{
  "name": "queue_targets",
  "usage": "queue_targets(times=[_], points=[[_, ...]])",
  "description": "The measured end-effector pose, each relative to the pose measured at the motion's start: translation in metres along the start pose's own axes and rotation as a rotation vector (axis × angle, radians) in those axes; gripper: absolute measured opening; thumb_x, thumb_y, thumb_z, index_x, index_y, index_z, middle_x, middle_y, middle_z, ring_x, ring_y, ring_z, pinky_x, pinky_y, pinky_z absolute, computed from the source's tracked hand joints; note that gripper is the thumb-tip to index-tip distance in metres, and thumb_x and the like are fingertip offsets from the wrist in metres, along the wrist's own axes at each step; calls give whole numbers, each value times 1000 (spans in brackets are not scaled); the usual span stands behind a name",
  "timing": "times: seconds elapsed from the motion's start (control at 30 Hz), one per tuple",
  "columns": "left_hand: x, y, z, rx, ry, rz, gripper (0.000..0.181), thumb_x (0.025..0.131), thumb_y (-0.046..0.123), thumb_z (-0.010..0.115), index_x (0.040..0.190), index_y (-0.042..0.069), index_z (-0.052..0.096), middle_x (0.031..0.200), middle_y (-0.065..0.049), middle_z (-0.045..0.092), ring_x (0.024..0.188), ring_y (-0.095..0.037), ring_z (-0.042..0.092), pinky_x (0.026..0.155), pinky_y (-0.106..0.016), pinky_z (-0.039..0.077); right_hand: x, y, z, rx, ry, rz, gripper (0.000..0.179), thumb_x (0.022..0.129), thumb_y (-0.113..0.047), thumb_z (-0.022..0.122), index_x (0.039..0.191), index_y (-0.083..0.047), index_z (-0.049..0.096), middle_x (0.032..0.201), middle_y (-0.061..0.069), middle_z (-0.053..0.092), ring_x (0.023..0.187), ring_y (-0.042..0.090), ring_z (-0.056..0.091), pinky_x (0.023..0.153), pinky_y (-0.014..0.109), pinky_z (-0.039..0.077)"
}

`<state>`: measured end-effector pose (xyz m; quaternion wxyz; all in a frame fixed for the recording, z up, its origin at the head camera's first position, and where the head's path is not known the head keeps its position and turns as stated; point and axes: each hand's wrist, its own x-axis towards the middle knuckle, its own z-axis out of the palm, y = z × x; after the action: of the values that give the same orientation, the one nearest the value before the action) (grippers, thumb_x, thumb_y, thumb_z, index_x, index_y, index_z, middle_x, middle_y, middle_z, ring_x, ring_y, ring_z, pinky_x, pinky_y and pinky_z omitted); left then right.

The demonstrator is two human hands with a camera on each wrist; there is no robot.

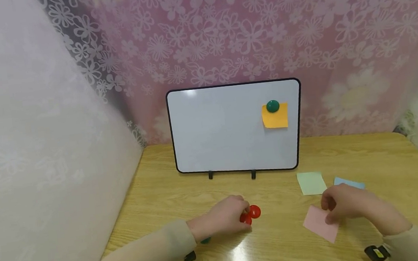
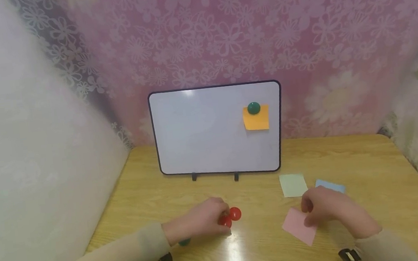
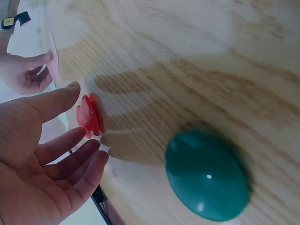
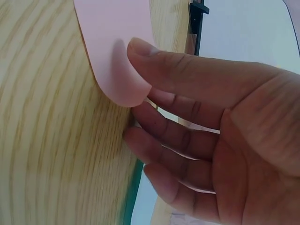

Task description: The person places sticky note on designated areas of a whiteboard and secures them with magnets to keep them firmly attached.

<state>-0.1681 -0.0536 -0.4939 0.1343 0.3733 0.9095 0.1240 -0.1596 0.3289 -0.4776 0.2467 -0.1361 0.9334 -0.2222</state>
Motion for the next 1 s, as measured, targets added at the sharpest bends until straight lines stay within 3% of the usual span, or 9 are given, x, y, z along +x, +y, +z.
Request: queue_targets(times=[0.37,0.73,1.0], points=[[6,-2,5,67,1,14,29,86,32,93,96,16,70,85,10,52,75,-5,48,64,-17,42,1,-5,3,-71,35,5,26,81,-13,92,90,-16,67,85,-3,60,78,18,52,68,39,46],[4,0,8,56,-2,-1,29,83,30,94,84,18,67,84,10,50,73,-4,48,62,-17,42,-2,-4,8,-33,-4,60,28,79,-10,91,80,-16,64,78,-1,58,74,19,51,66,38,42],[2,1,4,47,4,-11,28,83,30,94,84,16,70,84,9,50,72,-4,47,61,-16,42,0,-1,8,-54,18,34,25,82,-9,89,80,-16,65,79,-3,58,73,18,51,66,38,44]])
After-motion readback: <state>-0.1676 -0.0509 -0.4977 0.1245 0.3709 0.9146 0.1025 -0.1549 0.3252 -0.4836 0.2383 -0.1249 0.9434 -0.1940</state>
